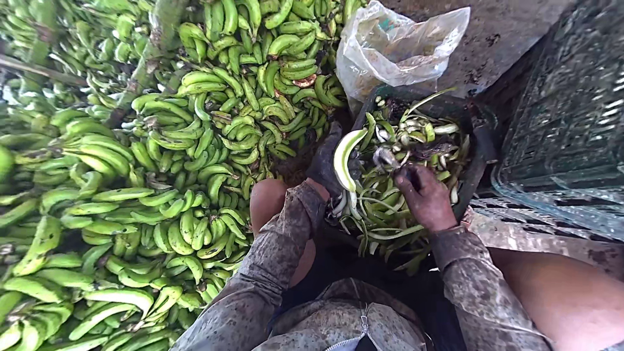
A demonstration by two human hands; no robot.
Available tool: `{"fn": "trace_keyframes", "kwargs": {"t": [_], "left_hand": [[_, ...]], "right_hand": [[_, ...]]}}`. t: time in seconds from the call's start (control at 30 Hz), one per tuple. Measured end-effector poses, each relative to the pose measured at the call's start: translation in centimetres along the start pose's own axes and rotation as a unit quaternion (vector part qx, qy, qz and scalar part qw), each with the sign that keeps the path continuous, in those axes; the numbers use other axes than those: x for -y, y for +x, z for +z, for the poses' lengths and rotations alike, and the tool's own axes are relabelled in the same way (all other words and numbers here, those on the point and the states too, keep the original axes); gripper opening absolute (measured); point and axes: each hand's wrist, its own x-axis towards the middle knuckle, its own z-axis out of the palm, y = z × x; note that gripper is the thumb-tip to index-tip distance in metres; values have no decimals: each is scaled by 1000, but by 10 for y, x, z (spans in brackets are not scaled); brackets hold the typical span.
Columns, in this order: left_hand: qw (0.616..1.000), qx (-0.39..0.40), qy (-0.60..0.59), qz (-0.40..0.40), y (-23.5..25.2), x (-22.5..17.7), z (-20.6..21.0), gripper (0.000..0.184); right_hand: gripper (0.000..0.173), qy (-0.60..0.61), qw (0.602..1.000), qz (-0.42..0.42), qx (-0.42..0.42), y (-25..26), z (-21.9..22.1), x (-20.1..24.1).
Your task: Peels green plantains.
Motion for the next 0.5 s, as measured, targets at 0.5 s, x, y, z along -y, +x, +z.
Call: {"fn": "trace_keyframes", "kwargs": {"t": [0.5], "left_hand": [[996, 27, 75, 36, -13, 0, -4, 51]], "right_hand": [[49, 5, 982, 172, -74, 15, 1, -3]]}}
